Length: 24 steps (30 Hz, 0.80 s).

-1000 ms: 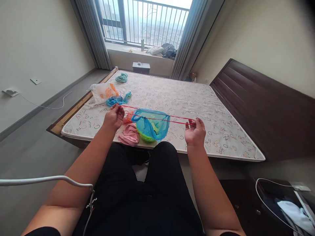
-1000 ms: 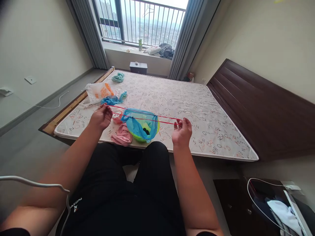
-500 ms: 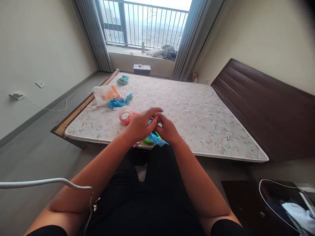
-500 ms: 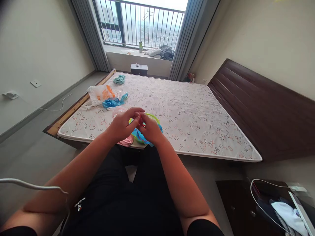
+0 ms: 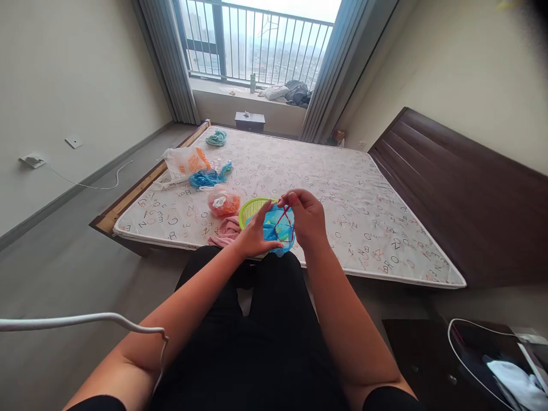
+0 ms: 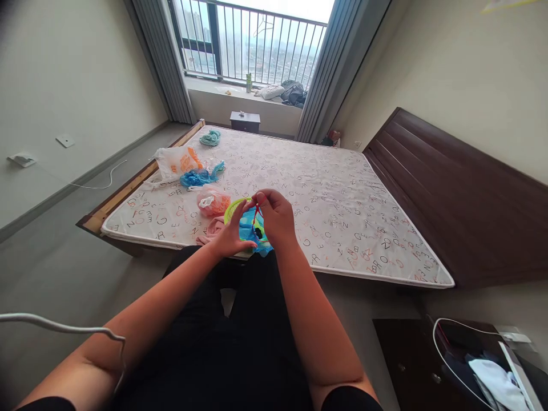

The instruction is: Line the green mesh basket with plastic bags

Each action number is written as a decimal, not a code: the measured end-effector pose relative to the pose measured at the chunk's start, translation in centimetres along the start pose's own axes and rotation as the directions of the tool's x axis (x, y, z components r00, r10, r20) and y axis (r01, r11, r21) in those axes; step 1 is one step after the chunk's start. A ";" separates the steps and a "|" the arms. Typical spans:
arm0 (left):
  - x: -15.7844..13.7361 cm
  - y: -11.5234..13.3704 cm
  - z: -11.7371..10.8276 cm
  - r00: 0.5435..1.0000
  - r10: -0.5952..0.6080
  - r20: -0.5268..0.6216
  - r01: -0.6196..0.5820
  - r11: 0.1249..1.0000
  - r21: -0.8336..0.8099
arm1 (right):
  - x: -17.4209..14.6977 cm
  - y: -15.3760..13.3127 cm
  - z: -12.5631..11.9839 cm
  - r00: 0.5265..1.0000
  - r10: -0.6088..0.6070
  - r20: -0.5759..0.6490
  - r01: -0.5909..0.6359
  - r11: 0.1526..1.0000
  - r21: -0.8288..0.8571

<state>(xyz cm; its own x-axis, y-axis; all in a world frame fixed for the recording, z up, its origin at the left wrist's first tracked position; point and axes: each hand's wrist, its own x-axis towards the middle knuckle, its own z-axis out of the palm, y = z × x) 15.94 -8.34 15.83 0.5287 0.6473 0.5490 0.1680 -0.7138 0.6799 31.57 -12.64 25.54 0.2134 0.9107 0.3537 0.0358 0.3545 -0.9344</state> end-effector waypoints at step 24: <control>-1.7 -1.7 5.7 0.984 0.048 -0.172 -0.049 0.999 -0.002 | -1.6 -4.2 -1.6 0.973 -0.008 -0.229 0.019 0.999 0.048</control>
<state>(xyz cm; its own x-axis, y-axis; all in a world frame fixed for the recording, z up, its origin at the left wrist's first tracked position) 19.48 -9.71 11.01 0.3850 0.6487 0.6565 0.1404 -0.7442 0.6531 32.68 -15.97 28.86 0.4307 0.8353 0.3417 -0.0067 0.3816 -0.9243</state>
